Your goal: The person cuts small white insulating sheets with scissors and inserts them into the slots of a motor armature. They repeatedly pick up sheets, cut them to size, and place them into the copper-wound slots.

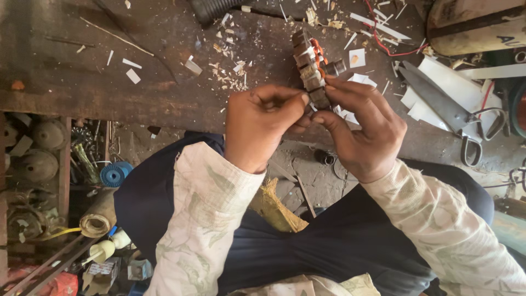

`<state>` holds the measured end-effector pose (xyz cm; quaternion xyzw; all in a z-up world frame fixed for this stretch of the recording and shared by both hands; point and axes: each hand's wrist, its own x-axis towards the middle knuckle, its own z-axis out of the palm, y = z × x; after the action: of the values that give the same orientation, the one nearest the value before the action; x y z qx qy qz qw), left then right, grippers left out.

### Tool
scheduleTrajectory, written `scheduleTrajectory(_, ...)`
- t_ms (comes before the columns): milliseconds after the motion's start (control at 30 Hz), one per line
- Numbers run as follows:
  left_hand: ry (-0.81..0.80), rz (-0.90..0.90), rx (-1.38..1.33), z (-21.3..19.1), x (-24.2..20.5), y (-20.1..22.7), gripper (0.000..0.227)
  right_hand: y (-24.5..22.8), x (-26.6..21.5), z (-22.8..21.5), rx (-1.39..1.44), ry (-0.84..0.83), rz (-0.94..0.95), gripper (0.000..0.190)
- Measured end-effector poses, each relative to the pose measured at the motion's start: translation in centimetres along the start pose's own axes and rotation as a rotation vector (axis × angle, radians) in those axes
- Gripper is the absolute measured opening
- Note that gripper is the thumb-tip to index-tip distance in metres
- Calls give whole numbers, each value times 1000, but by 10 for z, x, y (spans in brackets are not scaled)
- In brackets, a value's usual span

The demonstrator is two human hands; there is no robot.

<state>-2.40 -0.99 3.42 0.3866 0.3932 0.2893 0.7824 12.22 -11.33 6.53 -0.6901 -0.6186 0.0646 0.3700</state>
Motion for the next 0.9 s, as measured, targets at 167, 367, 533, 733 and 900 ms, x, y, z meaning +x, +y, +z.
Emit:
scheduleTrajectory(167, -8, -118, -10, 6, 6, -9, 14, 0, -2, -1, 13, 1, 8, 33)
scheduleTrajectory(367, -12, -74, 7, -3, 0, -12, 16, 5, -1, 1, 47, 14, -23, 34)
scheduleTrajectory(533, 1, -1, 0, -8, -4, -11, 18, 6, -5, 6, 37, 35, -20, 39)
scheduleTrajectory(733, 23, 159, 12, 5, -12, -15, 17, 7, -3, 6, 55, 31, 8, 44)
scheduleTrajectory(900, 125, 281, 271, 13, -17, -6, 15, 9, 0, 5, 53, 25, -10, 47)
